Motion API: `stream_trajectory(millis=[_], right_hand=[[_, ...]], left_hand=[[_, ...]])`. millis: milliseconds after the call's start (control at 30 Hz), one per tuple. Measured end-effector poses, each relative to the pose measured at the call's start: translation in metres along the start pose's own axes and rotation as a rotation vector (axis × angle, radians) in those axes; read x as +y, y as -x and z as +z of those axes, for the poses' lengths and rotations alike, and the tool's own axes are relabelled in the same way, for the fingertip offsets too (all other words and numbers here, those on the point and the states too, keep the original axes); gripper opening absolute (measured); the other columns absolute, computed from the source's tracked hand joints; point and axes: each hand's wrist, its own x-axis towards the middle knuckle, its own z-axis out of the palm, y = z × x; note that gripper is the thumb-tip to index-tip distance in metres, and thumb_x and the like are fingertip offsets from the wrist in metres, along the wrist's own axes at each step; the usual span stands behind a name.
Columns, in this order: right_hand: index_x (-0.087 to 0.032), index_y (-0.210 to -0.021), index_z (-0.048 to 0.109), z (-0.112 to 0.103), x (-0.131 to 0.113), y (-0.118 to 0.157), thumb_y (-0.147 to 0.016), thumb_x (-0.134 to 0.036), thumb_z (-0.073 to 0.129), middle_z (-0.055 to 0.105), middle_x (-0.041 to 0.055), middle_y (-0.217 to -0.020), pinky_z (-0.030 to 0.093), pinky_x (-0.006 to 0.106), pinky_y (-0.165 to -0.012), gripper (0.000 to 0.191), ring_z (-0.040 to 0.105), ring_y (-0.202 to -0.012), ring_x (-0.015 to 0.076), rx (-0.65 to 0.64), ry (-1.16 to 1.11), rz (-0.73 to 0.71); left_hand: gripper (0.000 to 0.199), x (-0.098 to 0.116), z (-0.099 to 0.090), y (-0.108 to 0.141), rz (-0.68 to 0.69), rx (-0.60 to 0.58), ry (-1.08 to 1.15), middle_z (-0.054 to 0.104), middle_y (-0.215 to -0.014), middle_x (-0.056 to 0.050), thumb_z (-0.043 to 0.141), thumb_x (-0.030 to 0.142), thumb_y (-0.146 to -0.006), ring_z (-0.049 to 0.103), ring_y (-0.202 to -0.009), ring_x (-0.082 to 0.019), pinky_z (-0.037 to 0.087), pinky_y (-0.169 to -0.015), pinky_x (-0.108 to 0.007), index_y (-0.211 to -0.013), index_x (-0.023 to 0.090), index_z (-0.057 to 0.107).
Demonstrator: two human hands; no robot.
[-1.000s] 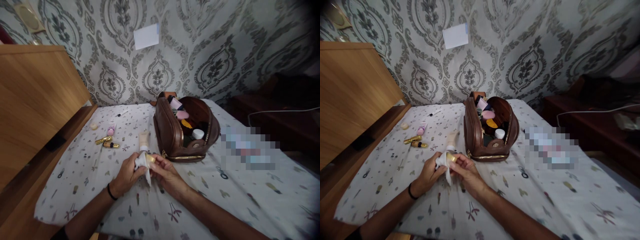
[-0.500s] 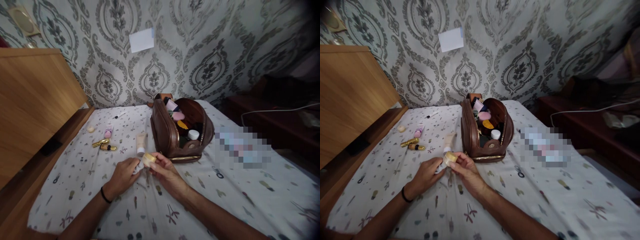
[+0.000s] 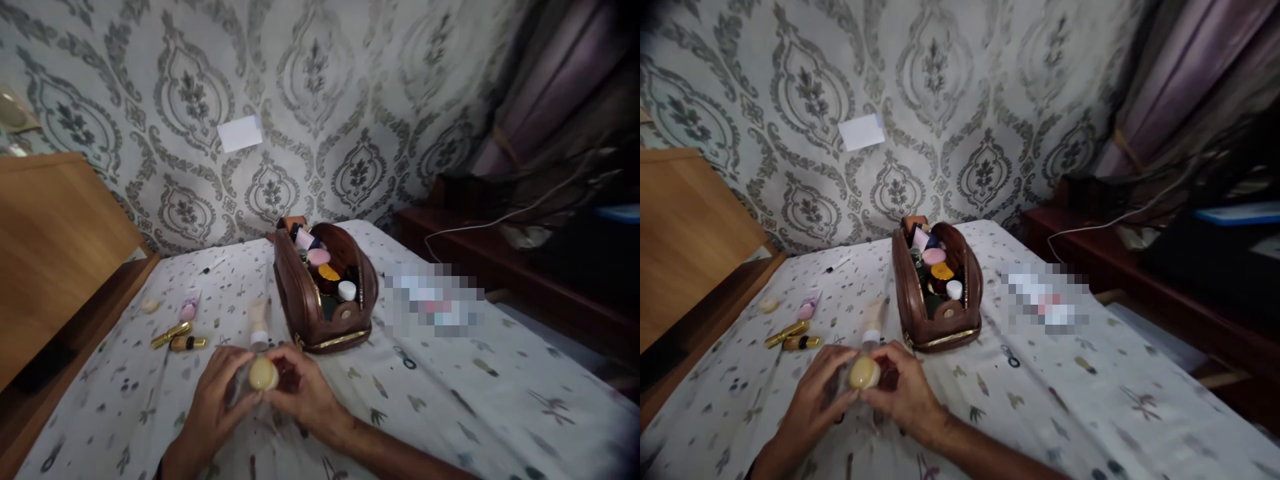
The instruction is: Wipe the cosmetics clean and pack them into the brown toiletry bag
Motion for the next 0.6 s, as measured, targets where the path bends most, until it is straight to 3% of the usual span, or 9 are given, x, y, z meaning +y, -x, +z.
stream_trajectory(millis=[133, 267, 433, 500, 600], right_hand=[[-0.022, -0.094, 0.068, -0.001, 0.0, 0.002, -0.065, -0.015, 0.078, 0.057, -0.0018, -0.087, 0.042, 0.024, -0.068, 0.032, 0.055, -0.08, 0.0151, 0.054, 0.186, -0.058], [-0.021, -0.097, 0.067, 0.0, 0.004, 0.004, -0.063, -0.015, 0.076, 0.057, -0.0013, -0.087, 0.042, 0.023, -0.066, 0.036, 0.056, -0.079, 0.0152, 0.065, 0.218, -0.047], [-0.021, -0.129, 0.051, 0.0, 0.015, 0.006, -0.062, -0.019, 0.076, 0.061, 0.0026, -0.103, 0.046, 0.023, -0.062, 0.072, 0.059, -0.076, 0.0147, -0.006, 0.161, 0.102], [-0.019, -0.126, 0.054, -0.003, 0.023, 0.005, -0.062, -0.017, 0.075, 0.062, 0.0049, -0.105, 0.049, 0.025, -0.069, 0.068, 0.06, -0.082, 0.0175, -0.083, 0.297, 0.091], [-0.021, -0.11, 0.063, -0.007, 0.039, 0.007, -0.071, -0.015, 0.069, 0.063, 0.0047, -0.105, 0.049, 0.025, -0.076, 0.041, 0.062, -0.088, 0.019, -0.218, 0.491, 0.017]], left_hand=[[0.028, 0.001, 0.001, -0.004, 0.042, -0.032, -0.051, 0.072, -0.103, -0.005, 0.062, 0.035, -0.091, 0.068, -0.095, -0.022, 0.057, -0.083, -0.032, -0.118, 0.026, 0.063], [0.039, -0.006, -0.006, -0.008, 0.058, -0.189, -0.1, 0.074, -0.111, -0.003, 0.066, 0.034, -0.088, 0.071, -0.1, -0.019, 0.058, -0.087, -0.025, -0.126, 0.031, 0.058], [0.033, -0.005, -0.019, -0.023, 0.049, -0.296, -0.037, 0.074, -0.112, -0.002, 0.07, 0.032, -0.085, 0.072, -0.1, -0.018, 0.057, -0.088, -0.02, -0.117, 0.03, 0.062], [0.029, 0.001, -0.023, -0.031, 0.033, -0.313, 0.02, 0.073, -0.114, -0.004, 0.068, 0.034, -0.084, 0.071, -0.104, -0.02, 0.056, -0.089, -0.022, -0.113, 0.03, 0.065], [0.025, 0.008, -0.029, -0.042, -0.064, -0.256, 0.073, 0.074, -0.103, -0.003, 0.068, 0.038, -0.083, 0.071, -0.095, -0.021, 0.057, -0.081, -0.022, -0.107, 0.029, 0.067]])
